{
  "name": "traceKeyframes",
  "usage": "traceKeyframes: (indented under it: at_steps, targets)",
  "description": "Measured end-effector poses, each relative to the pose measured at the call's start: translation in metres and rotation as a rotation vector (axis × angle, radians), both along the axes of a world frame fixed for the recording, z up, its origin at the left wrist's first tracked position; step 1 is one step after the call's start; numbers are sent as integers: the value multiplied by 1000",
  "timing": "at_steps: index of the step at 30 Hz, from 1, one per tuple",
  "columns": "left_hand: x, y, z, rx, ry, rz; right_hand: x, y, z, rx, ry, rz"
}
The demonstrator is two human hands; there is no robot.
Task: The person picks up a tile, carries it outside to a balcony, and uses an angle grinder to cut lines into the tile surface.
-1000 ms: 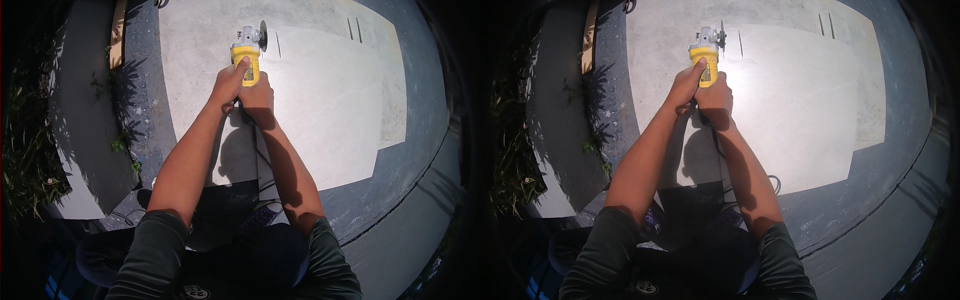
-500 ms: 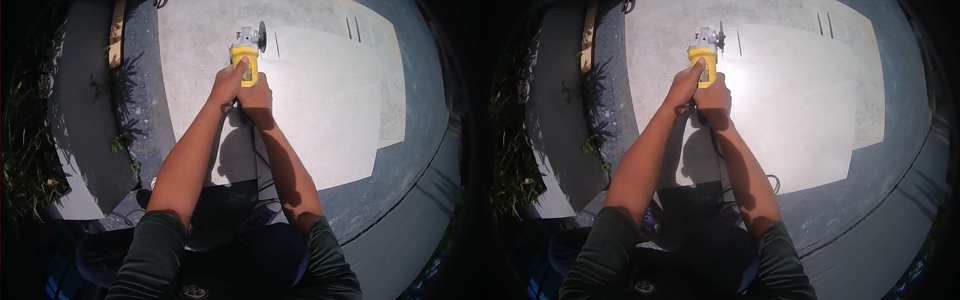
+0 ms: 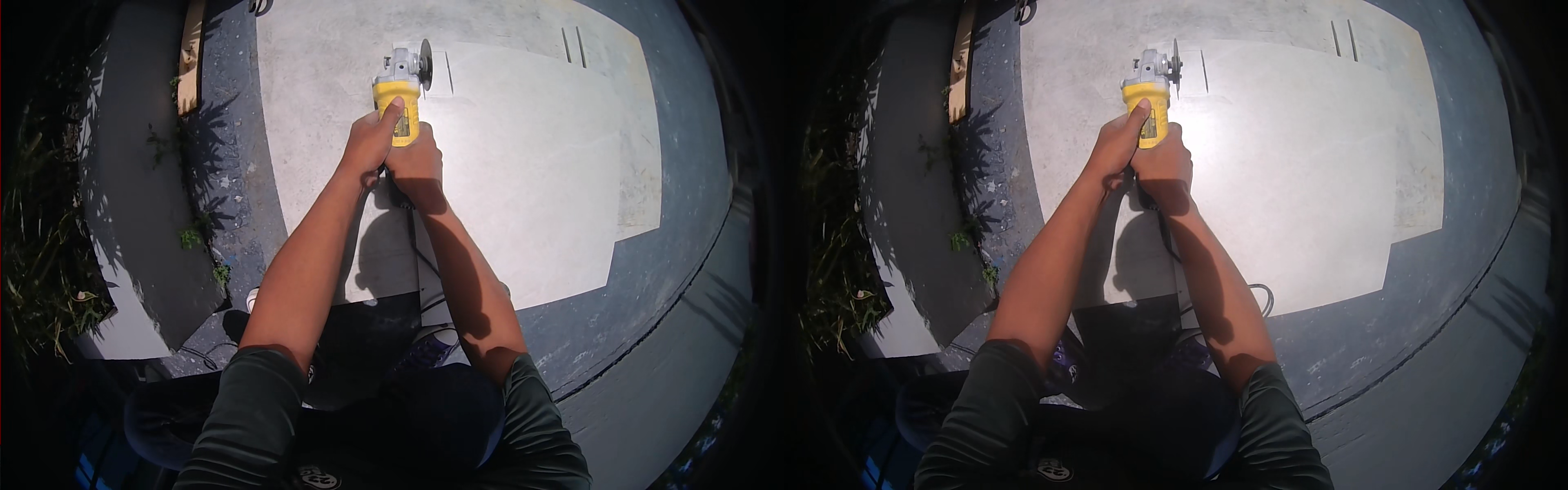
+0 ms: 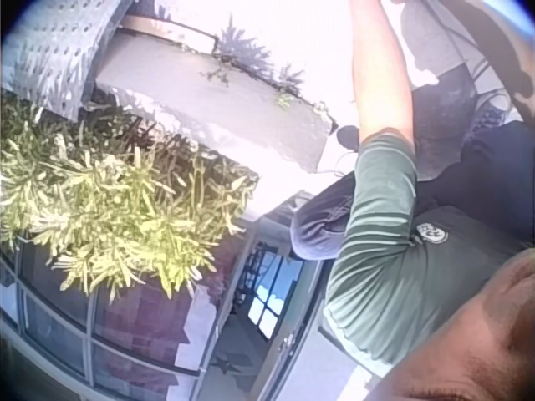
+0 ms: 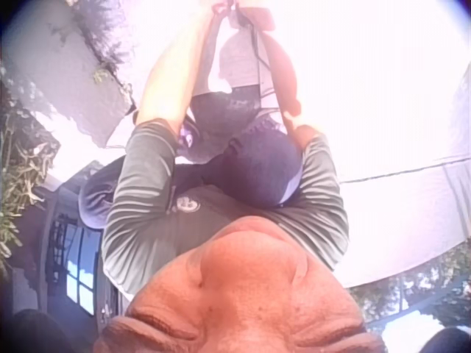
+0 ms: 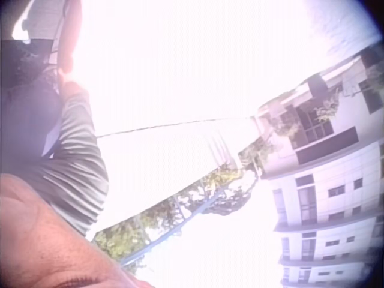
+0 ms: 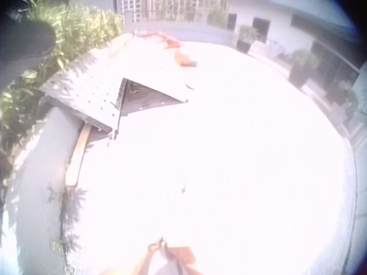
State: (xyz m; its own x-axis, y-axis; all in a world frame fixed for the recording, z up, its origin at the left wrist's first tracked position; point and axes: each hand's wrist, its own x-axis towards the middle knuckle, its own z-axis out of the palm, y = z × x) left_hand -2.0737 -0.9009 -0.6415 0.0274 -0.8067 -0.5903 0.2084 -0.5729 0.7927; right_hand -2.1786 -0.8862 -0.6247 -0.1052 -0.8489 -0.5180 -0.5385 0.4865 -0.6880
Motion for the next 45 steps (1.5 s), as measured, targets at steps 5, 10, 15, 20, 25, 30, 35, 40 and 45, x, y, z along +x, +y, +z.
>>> traceKeyframes:
  at_steps: [5, 10, 15, 20, 25, 30, 35, 40, 45]
  targets:
    - [-2, 4, 16, 102, -77, -38, -6, 4, -5, -10, -8, 8]
    - [-1, 5, 28, 157, -123, -89, -8, 6, -3, 13, -23, -21]
    - [-4, 7, 12, 91, -123, -30, -5, 7, 1, 19, -22, -25]
    - [-8, 11, 17, 87, -63, -20, -8, 12, 0, -4, -15, -13]
    - [-7, 11, 3, 63, 68, 22, -7, 13, 4, 7, -11, -18]
    - [-7, 13, 1, 64, 104, 38, -7, 16, 3, -2, -24, -24]
    - [-10, 15, 8, 84, 77, 30, -11, 18, 2, 9, -37, -39]
    - [-8, 16, 4, 81, 89, 42, -8, 19, 4, 16, -40, -28]
    - [-10, 17, 5, 90, 94, 46, -10, 20, 6, 15, -39, -27]
